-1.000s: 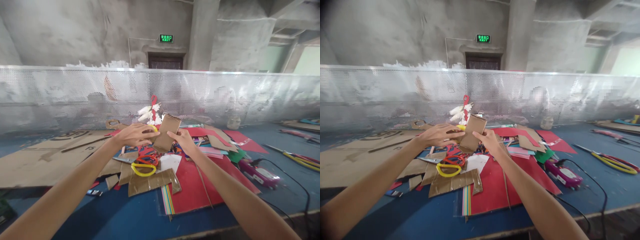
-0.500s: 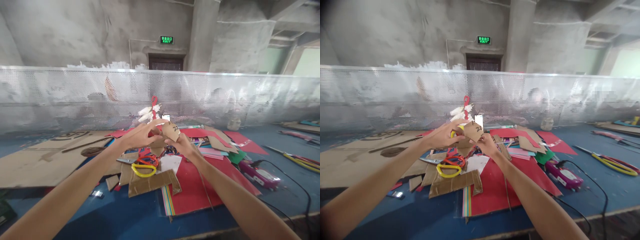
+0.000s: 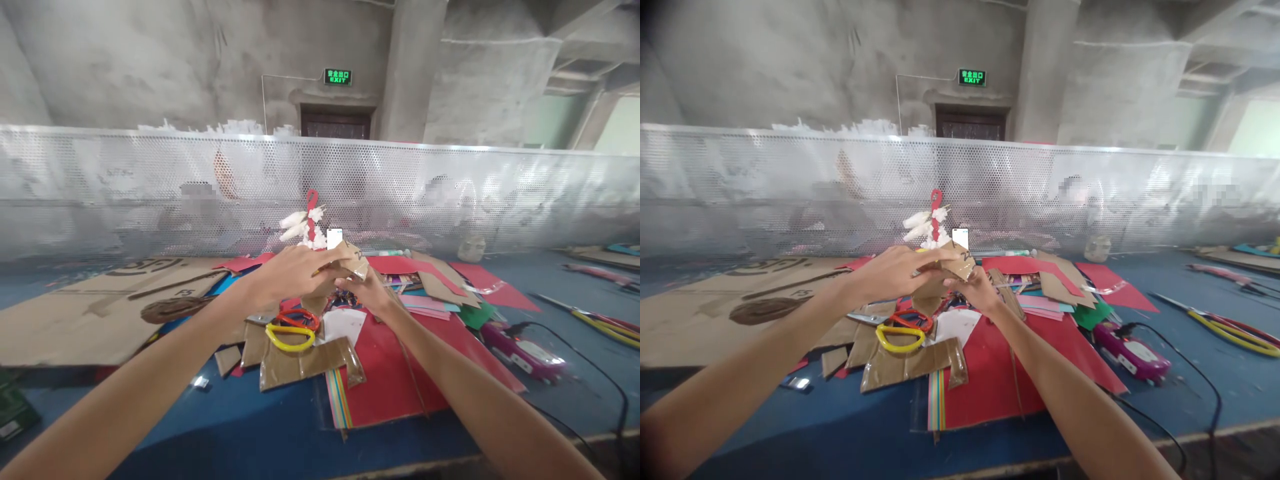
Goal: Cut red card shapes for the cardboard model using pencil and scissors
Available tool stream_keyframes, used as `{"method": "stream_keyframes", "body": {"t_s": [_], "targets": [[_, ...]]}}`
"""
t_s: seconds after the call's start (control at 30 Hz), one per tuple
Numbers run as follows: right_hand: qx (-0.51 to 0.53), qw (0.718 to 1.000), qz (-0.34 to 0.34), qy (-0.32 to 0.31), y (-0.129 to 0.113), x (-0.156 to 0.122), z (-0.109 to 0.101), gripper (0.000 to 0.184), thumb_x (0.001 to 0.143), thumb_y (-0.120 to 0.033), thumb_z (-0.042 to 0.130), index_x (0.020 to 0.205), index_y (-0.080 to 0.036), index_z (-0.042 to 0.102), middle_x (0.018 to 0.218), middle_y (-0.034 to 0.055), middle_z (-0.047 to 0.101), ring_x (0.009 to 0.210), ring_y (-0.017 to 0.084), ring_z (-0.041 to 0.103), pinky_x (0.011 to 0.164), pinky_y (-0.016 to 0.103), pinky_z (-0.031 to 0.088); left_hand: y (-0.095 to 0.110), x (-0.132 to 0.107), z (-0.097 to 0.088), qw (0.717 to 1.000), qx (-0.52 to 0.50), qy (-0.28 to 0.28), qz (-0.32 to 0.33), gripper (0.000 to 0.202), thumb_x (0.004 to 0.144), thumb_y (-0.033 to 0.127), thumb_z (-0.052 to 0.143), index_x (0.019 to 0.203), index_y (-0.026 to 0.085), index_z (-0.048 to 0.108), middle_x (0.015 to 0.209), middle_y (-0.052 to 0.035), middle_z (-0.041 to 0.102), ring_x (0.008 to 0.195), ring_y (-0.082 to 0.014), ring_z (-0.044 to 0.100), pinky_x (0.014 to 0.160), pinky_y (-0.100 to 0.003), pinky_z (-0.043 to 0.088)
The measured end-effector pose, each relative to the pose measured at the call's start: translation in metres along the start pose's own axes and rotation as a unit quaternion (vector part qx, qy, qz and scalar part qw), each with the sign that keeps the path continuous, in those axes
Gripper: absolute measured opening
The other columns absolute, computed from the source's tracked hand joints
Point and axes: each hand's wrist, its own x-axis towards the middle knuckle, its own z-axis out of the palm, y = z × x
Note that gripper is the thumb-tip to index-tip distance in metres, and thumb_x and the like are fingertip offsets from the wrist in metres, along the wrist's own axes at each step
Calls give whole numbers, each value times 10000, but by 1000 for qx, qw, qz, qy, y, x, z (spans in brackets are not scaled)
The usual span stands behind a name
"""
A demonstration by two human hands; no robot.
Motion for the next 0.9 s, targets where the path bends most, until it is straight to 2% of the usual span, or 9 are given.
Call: {"method": "stream_keyframes", "body": {"t_s": [0.13, 0.27, 0.4, 0.5, 0.63, 0.77, 0.83, 0.9], "targets": [[1, 1000, 15, -2, 1, -1, 1, 385, 739, -358, 832, 1089, -218, 754, 1037, 53, 762, 951, 249, 692, 852, 377, 574, -2, 1, 1, 1000, -16, 9, -4, 437, 993, 295, 474, 1425, 343, 519, 711, 7, 683, 546, -137, 513, 598, -282, 329], [-9, 1000, 9, 1, 2, 0, 1, 278, 751, -349, 819, 984, -206, 766, 983, 50, 760, 951, 250, 687, 859, 378, 565, -1, 1, 0, 999, -42, 15, -10, 429, 976, 266, 482, 1389, 355, 560, 793, 6, 727, 583, -135, 552, 624, -281, 360], [20, 1000, 8, -1, 10, 0, -2, 290, 746, -350, 828, 991, -206, 770, 968, 49, 761, 911, 231, 684, 855, 373, 561, 6, 0, -3, 993, -113, 25, -30, 554, 968, 304, 496, 1513, 320, 398, 881, 0, 763, 689, -164, 631, 705, -292, 429], [31, 999, 16, -9, 17, 0, -4, 282, 757, -359, 822, 987, -203, 771, 991, 60, 762, 934, 236, 682, 878, 380, 555, 12, -1, -5, 988, -144, 29, -46, 666, 950, 288, 498, 1574, 267, 265, 874, -11, 768, 704, -179, 651, 725, -302, 460], [28, 1000, 9, -11, 22, 0, -6, 301, 758, -352, 827, 1015, -208, 764, 1028, 60, 757, 941, 236, 681, 908, 390, 542, 15, 1, -5, 990, -126, 26, -52, 672, 945, 255, 502, 1572, 282, 265, 897, -10, 777, 740, -191, 673, 739, -308, 475], [26, 1000, 1, -5, 19, 1, -5, 264, 751, -364, 831, 950, -204, 765, 950, 56, 759, 924, 237, 678, 883, 379, 548, 15, 1, -2, 993, -97, 32, -53, 643, 950, 241, 508, 1558, 320, 315, 943, -7, 779, 781, -204, 689, 746, -324, 489], [20, 1000, 6, -6, 13, 1, -3, 269, 740, -384, 833, 922, -198, 765, 915, 59, 758, 913, 242, 679, 864, 379, 555, 14, 1, 0, 993, -96, 39, -52, 649, 944, 223, 515, 1556, 332, 330, 1034, -21, 771, 829, -211, 699, 773, -337, 508], [0, 1000, 10, -4, 6, 1, -1, 286, 719, -399, 841, 900, -192, 765, 891, 58, 755, 891, 247, 680, 833, 380, 564, 12, 1, 3, 992, -108, 50, -36, 654, 929, 194, 532, 1545, 333, 362, 1221, -48, 723, 977, -231, 697, 861, -360, 524]]}}
